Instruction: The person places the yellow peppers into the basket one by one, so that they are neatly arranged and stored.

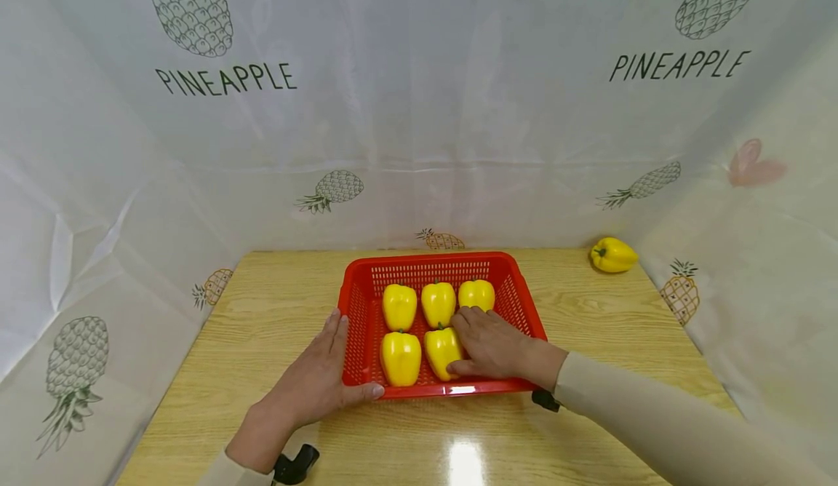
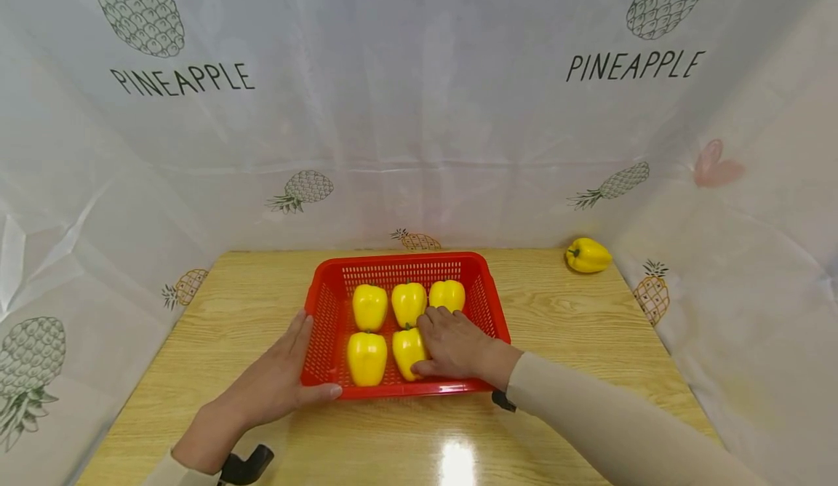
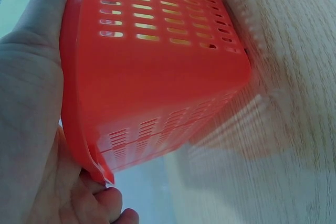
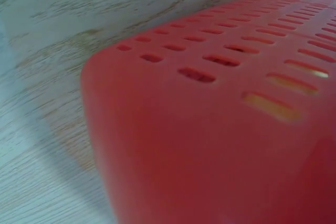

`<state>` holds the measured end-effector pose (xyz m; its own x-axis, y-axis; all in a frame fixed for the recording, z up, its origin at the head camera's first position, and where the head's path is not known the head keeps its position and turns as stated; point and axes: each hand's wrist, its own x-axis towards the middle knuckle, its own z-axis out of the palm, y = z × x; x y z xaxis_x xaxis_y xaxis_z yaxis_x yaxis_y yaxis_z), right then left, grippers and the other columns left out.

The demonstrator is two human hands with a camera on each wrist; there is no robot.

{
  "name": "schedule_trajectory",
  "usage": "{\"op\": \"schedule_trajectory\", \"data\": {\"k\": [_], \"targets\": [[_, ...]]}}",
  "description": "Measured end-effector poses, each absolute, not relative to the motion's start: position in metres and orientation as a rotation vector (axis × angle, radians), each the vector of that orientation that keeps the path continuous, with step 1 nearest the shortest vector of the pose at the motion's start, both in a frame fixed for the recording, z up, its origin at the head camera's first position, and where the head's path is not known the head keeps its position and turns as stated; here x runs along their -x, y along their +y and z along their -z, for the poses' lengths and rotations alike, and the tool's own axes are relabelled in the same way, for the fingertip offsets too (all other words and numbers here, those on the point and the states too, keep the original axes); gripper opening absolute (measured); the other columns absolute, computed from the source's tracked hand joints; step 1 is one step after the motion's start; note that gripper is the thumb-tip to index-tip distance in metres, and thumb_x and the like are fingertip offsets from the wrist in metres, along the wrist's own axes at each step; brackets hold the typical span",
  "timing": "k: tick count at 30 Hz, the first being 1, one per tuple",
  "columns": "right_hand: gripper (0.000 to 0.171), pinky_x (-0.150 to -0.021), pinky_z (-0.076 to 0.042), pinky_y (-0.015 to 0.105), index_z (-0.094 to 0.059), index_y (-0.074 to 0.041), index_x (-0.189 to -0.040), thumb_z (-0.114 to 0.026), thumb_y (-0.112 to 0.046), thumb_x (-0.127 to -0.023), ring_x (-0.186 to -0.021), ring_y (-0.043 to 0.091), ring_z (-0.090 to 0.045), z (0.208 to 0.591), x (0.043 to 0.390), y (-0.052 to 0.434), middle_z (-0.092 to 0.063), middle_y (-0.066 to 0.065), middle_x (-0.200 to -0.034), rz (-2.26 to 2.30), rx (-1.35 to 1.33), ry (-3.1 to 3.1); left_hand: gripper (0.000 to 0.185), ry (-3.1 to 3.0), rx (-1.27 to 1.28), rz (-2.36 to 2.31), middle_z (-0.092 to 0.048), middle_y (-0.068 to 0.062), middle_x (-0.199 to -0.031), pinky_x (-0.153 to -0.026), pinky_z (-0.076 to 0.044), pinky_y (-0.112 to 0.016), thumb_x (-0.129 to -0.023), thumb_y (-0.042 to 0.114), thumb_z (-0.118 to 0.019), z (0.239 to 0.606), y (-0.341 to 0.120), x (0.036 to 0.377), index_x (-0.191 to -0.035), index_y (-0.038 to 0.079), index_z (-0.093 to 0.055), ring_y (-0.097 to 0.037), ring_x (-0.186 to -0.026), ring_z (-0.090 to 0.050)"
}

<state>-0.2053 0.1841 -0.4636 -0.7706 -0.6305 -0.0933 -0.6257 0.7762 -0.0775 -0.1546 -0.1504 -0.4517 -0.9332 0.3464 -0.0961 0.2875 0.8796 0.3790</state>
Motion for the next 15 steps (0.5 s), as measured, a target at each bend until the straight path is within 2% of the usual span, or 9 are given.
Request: {"op": "schedule_trajectory", "data": {"k": [5, 15], "targets": [[0.070, -0.089, -0.052, 0.037, -0.054, -0.009, -0.131, -0.067, -0.067, -0.094, -0.100, 0.018, -0.050, 0.4652, 0.2061, 0.1859, -0.054, 0.002, -0.110, 0.061, 0.985, 2.869, 0.137, 2.892, -0.496, -0.548, -0.010, -0.028, -0.174, -0.122, -0.037, -0.060, -0.079, 0.083, -0.070, 0.4517, -0.1504, 0.1544, -0.166, -0.006, -0.013, -0.048, -0.159, -0.023], [0.072, -0.084, -0.051, 0.038, -0.054, -0.009, -0.129, -0.067, -0.070, -0.092, -0.096, 0.020, -0.049, 0.4699, 0.2048, 0.1862, -0.055, 0.003, -0.108, 0.056, 1.003, 2.934, 0.136, 2.887, -0.482, -0.560, -0.010, -0.027, -0.175, -0.121, -0.037, -0.061, -0.079, 0.082, -0.071, 0.4504, -0.1495, 0.1539, -0.166, -0.006, -0.015, -0.048, -0.158, -0.025]]}}
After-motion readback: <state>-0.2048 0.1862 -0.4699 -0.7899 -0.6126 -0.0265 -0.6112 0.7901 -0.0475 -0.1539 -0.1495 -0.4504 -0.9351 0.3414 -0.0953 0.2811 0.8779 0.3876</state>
